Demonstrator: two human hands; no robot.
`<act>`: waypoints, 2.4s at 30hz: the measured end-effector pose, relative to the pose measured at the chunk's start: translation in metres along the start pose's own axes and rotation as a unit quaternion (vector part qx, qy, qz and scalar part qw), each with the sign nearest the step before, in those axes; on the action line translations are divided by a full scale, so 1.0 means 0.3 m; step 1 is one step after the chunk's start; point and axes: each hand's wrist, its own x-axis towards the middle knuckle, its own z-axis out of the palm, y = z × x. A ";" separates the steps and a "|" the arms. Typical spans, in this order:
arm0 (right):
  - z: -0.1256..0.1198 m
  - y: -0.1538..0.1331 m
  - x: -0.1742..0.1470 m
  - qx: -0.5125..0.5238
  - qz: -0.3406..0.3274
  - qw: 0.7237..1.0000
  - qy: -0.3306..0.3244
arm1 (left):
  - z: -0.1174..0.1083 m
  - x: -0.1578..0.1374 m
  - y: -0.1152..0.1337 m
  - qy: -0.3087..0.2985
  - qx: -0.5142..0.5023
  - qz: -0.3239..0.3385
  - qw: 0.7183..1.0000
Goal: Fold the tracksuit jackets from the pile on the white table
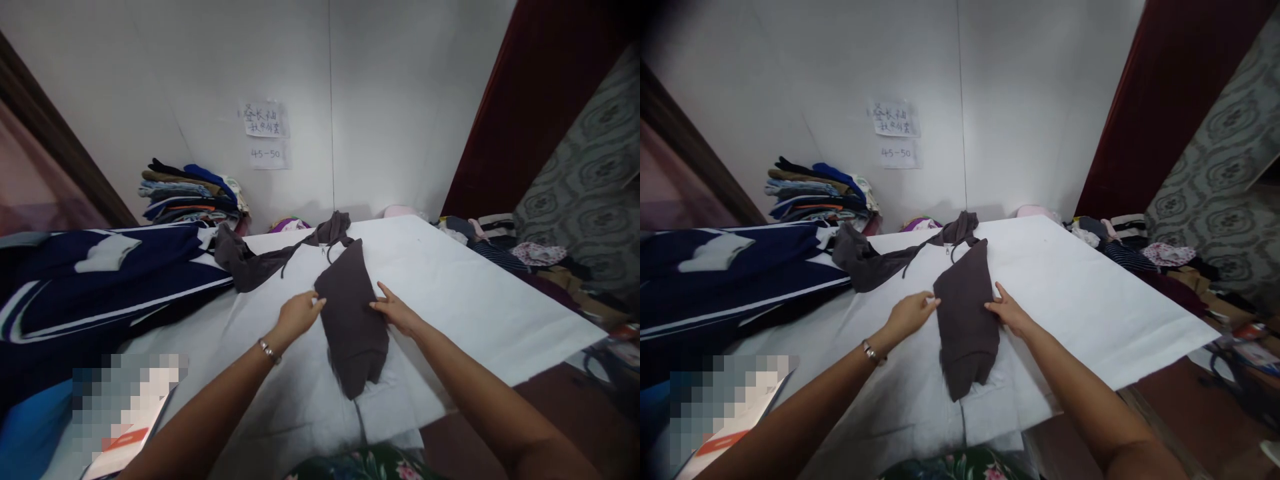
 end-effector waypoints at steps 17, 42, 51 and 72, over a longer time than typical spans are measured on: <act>0.086 -0.121 0.631 -0.282 -0.125 0.940 0.145 | 0.140 0.279 -0.035 0.035 -0.019 -0.130 0.991; 0.136 -0.090 0.633 -0.604 -0.116 0.788 -0.002 | 0.282 0.223 -0.047 0.085 0.085 0.088 0.989; 0.108 0.028 0.245 -0.568 -0.155 0.806 -0.061 | 0.279 0.219 -0.042 0.077 0.071 0.091 0.990; -0.010 0.237 -0.380 -0.364 -0.260 0.894 -0.022 | 0.262 -0.015 0.078 -0.050 0.018 0.162 0.985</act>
